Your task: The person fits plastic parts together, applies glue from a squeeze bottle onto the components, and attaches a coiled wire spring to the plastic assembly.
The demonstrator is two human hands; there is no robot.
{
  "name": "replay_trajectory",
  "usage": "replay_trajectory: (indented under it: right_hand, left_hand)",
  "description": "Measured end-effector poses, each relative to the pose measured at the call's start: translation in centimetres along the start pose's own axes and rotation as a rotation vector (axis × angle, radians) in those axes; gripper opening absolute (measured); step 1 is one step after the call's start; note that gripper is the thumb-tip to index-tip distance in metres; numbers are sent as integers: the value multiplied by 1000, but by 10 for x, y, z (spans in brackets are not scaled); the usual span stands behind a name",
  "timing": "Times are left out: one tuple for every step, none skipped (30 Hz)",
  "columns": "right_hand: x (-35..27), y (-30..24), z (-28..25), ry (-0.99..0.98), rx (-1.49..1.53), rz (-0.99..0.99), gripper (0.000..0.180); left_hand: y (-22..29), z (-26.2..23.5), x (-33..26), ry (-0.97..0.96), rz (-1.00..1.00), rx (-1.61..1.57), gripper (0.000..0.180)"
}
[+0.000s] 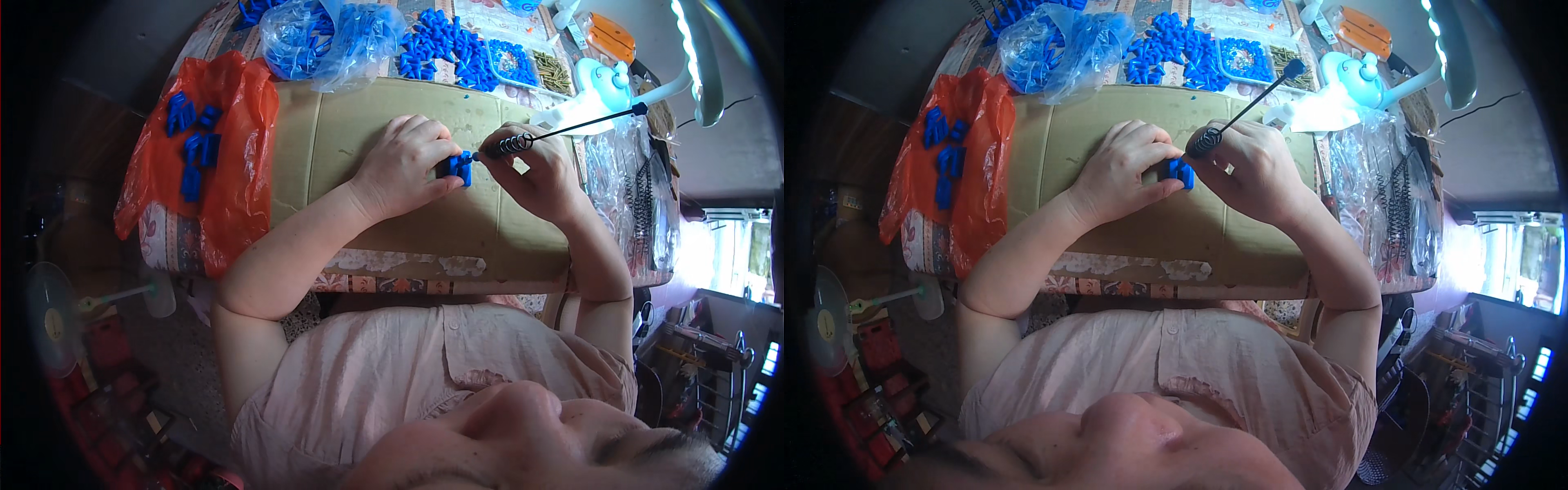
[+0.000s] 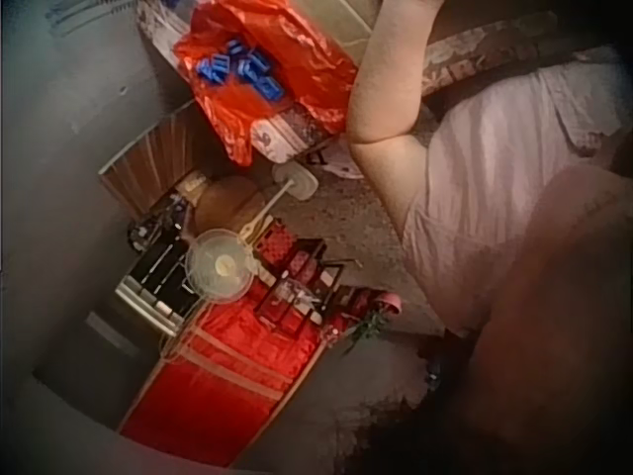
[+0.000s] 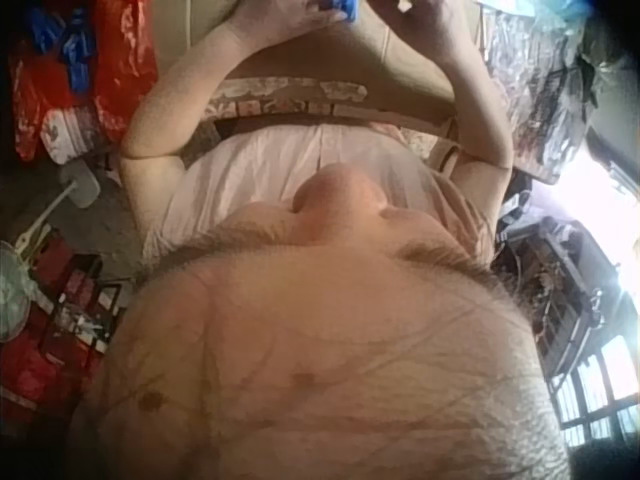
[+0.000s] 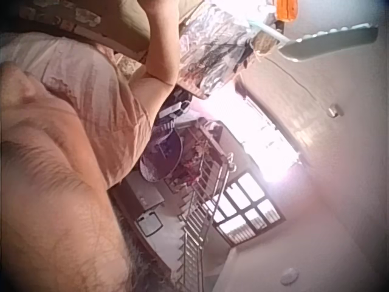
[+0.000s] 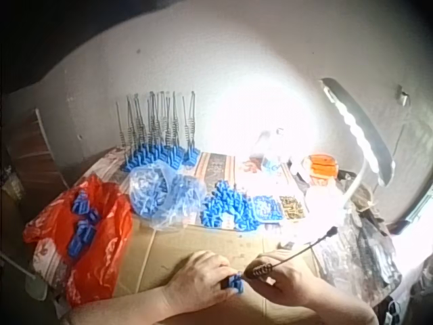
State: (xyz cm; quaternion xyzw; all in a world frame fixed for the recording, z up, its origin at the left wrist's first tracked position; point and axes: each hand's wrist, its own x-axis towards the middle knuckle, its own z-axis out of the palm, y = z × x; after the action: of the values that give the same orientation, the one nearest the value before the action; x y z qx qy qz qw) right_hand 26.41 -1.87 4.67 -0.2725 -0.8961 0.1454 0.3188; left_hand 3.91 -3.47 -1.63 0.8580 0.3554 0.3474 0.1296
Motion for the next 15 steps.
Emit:
replay_trajectory:
  right_hand:
    - [0, 0, 0, 1, 12, 5, 12]
    - [0, 1, 0, 2, 24, 10, 12]
    - [-1, 1, 0, 2, 24, 10, 12]
    - [-1, 2, 0, 4, 20, 7, 12]
    - [-1, 2, 0, 5, 15, 4, 12]
    - [-1, 2, 0, 5, 17, 4, 12]
    - [0, 2, 0, -1, 13, 6, 12]
    - [0, 2, 0, -6, 10, 9, 12]
    - [1, 2, 0, -7, 11, 9, 12]
    - [1, 2, 1, -12, 7, 7, 12]
    - [2, 2, 1, -17, 3, 6, 12]
    - [1, 2, 1, -17, 4, 6, 12]
    - [1, 1, 2, -26, 2, 21, 13]
    - [1, 1, 2, -34, 1, 35, 14]
    - [1, 1, 3, -35, 2, 36, 14]
  left_hand:
    - [0, 0, 0, 6, 6, 2, 37]
    - [0, 1, 0, 6, 6, 1, 37]
    - [-1, 1, 0, 3, 2, 2, 36]
    - [-1, 1, 1, 0, -2, 2, 36]
    - [0, 1, 1, 0, -2, 1, 36]
    - [0, 0, 1, 1, -7, -2, 35]
    - [1, 0, 0, 2, -12, -5, 34]
    - [1, 0, 0, 2, -13, -4, 34]
    - [1, 0, 0, 7, -10, -3, 33]
    - [1, 0, 1, 13, -7, -1, 32]
    - [1, 0, 1, 12, -7, -1, 32]
    - [1, 0, 1, 5, -8, 1, 32]
    - [1, 0, 1, -2, -10, 4, 31]
    - [1, 0, 1, -2, -11, 4, 31]
    - [2, 0, 0, 2, -15, -5, 31]
